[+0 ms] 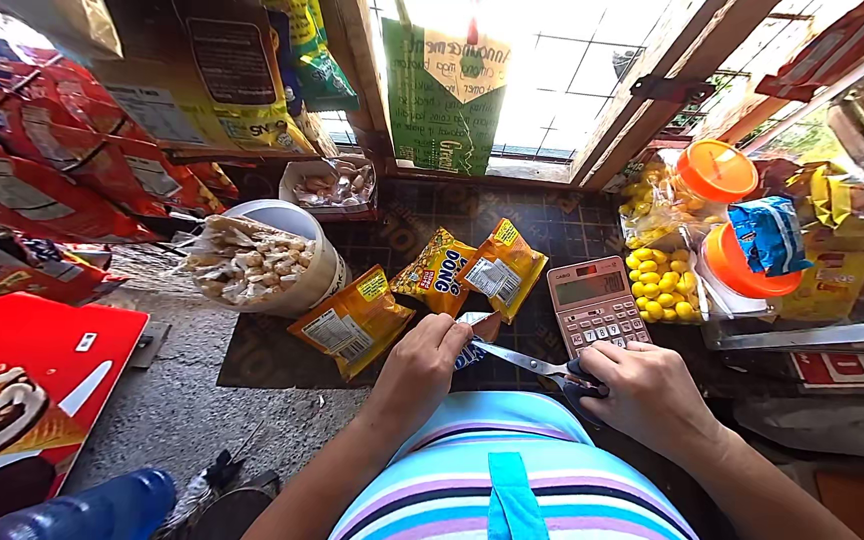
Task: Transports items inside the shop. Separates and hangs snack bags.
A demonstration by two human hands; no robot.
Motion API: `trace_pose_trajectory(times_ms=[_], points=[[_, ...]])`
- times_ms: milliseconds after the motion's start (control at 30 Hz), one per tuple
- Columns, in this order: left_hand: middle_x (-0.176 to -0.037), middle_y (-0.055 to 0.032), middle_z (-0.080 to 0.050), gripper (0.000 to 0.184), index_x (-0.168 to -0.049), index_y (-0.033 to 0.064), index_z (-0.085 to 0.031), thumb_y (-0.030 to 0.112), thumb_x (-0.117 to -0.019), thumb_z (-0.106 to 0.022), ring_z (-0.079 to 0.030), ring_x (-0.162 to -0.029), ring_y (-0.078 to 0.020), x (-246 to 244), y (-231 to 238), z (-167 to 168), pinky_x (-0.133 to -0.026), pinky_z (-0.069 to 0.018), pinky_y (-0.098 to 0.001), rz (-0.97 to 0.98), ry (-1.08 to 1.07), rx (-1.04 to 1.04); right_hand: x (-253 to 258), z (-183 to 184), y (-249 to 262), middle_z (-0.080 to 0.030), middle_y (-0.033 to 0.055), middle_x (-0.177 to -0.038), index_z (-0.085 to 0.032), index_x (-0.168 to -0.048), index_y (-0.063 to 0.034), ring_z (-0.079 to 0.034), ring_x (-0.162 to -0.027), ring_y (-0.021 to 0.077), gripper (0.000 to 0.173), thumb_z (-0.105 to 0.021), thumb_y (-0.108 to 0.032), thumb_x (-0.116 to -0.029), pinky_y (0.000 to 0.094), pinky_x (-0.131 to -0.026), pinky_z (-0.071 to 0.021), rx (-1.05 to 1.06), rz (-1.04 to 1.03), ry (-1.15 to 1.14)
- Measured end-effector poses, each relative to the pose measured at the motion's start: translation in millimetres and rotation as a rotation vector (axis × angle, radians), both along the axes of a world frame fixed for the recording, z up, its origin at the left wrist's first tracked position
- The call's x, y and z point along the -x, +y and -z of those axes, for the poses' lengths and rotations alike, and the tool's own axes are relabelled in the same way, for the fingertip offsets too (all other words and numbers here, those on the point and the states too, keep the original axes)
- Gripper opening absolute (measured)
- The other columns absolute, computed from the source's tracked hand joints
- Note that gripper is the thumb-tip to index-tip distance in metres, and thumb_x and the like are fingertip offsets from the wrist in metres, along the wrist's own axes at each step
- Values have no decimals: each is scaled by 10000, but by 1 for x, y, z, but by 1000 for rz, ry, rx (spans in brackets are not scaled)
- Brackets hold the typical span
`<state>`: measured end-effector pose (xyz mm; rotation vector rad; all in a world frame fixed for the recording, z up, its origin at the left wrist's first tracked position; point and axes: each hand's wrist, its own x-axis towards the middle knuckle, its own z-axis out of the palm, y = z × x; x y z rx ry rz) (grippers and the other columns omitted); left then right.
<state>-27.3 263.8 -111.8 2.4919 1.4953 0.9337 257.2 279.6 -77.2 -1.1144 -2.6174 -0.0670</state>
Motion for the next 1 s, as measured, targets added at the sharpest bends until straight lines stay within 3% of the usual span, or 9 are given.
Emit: trace_pose_trajectory(times_ms=[300, 467, 700, 1000], points=[[-849, -101, -646, 171, -1004, 33, -716, 25, -984, -546, -661, -810, -214, 1, 1, -2, -766, -551, -254, -3, -1, -1, -1, 1, 1, -537, 37, -569, -593, -685, -91, -538, -446, 182, 229, -755, -248, -643, 321, -395, -343, -2, 2, -1], [-851, -102, -645, 176, -1007, 31, -718, 32, -987, -544, -661, -813, -212, 1, 1, -1, -772, -552, -250, 3, -24, 12, 0, -1, 2, -533, 19, -563, -598, -677, -107, -535, -444, 173, 272, -761, -311, -598, 320, -398, -343, 23, 26, -16], [-853, -99, -649, 174, -1011, 30, -719, 32, -991, -546, -659, -822, -209, 2, 0, -2, -777, -548, -245, 7, -18, 4, -1, -2, 3, -544, 21, -569, -598, -679, -105, -545, -451, 171, 274, -782, -279, -575, 320, -396, -347, 55, 14, -1], [-855, -108, -656, 183, -1009, 29, -717, 24, -986, -536, -666, -824, -223, 3, 1, 0, -780, -552, -259, 15, -16, -6, 1, -5, 1, -540, 36, -563, -589, -683, -92, -541, -439, 183, 247, -762, -254, -613, 317, -387, -351, 41, -17, -9]])
